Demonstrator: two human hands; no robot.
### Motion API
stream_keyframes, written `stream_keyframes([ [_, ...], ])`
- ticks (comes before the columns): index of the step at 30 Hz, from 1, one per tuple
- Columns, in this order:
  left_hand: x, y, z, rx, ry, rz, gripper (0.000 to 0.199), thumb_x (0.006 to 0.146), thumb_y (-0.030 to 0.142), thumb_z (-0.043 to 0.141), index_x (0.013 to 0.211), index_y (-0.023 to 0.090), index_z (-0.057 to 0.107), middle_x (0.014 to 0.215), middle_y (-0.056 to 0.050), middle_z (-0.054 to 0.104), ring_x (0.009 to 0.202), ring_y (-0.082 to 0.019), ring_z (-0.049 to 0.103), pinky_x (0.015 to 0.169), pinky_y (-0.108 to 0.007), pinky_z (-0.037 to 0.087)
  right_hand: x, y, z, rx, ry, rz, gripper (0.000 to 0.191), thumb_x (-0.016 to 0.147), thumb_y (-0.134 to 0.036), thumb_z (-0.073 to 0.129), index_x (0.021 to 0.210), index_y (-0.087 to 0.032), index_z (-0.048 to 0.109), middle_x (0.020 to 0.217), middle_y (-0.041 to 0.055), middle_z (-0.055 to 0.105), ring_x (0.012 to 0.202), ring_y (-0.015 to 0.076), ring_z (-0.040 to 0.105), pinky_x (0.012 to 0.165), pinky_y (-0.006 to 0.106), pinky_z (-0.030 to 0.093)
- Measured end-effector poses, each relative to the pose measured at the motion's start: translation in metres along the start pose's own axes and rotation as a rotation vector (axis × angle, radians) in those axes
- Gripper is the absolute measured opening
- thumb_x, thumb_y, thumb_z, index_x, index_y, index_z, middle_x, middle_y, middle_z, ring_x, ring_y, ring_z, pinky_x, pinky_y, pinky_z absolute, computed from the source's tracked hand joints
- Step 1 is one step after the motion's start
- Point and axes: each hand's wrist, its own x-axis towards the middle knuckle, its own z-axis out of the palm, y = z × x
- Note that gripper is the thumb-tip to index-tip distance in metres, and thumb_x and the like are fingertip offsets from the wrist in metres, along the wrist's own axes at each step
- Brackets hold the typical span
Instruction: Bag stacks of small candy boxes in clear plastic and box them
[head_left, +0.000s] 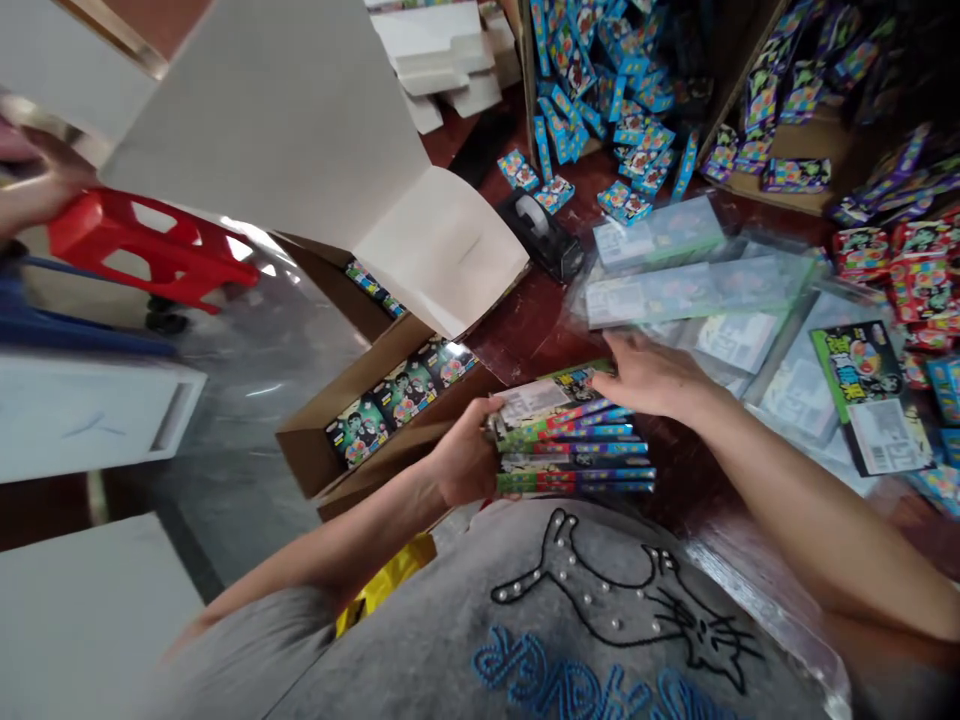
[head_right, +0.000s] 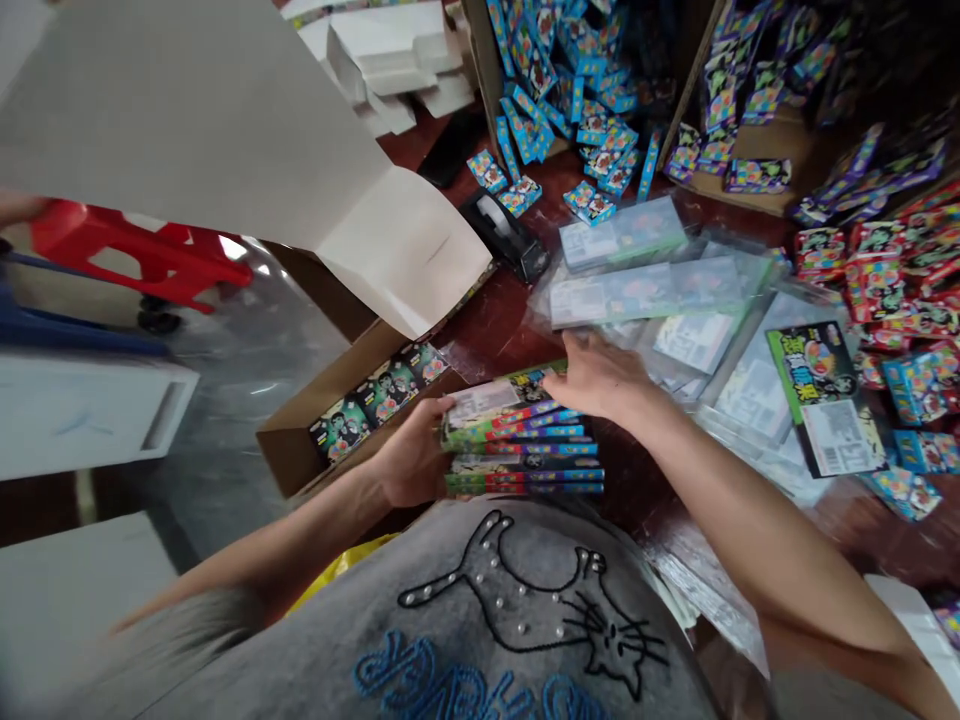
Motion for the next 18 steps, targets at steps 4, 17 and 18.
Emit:
stream_keyframes([
  [4, 0.021, 0.005, 0.001, -0.054, -0.063, -0.061, 0.088, 0.081, 0.1, 0.047, 0.117, 0.025, 0.075, 0.105, -0.011, 0.084, 0.093, -0.032, 0.079, 0.066, -0.038, 0.06, 0.007, -0.006, -0.004, 0.021, -0.101, -0.379, 0.042, 0.103, -0.038, 0.048, 0.13, -0.026, 0.077, 0.14, 0.0096, 0.076, 0.131, 0.0302, 0.069, 0.12, 0.049, 0.049],
  [17, 0.025, 0.002, -0.019, -0.396, -0.105, 0.024, 0.115, 0.088, 0.103, 0.028, 0.144, 0.007, 0.057, 0.119, -0.021, 0.077, 0.104, -0.028, 0.078, 0.095, -0.039, 0.065, 0.045, -0.026, -0.027, -0.157, -0.264, -0.372, 0.06, 0.106, -0.06, 0.044, 0.146, -0.021, 0.065, 0.129, 0.0131, 0.08, 0.114, 0.0315, 0.075, 0.097, 0.042, 0.055],
  [18, 0.025, 0.0, -0.019, -0.42, -0.102, 0.035, 0.113, 0.09, 0.101, 0.03, 0.145, 0.007, 0.056, 0.119, -0.02, 0.077, 0.104, -0.028, 0.078, 0.096, -0.038, 0.065, 0.042, -0.025, -0.027, -0.156, -0.234, -0.417, 0.061, 0.107, -0.057, 0.043, 0.152, -0.019, 0.06, 0.139, 0.0155, 0.075, 0.124, 0.0328, 0.072, 0.105, 0.045, 0.054],
])
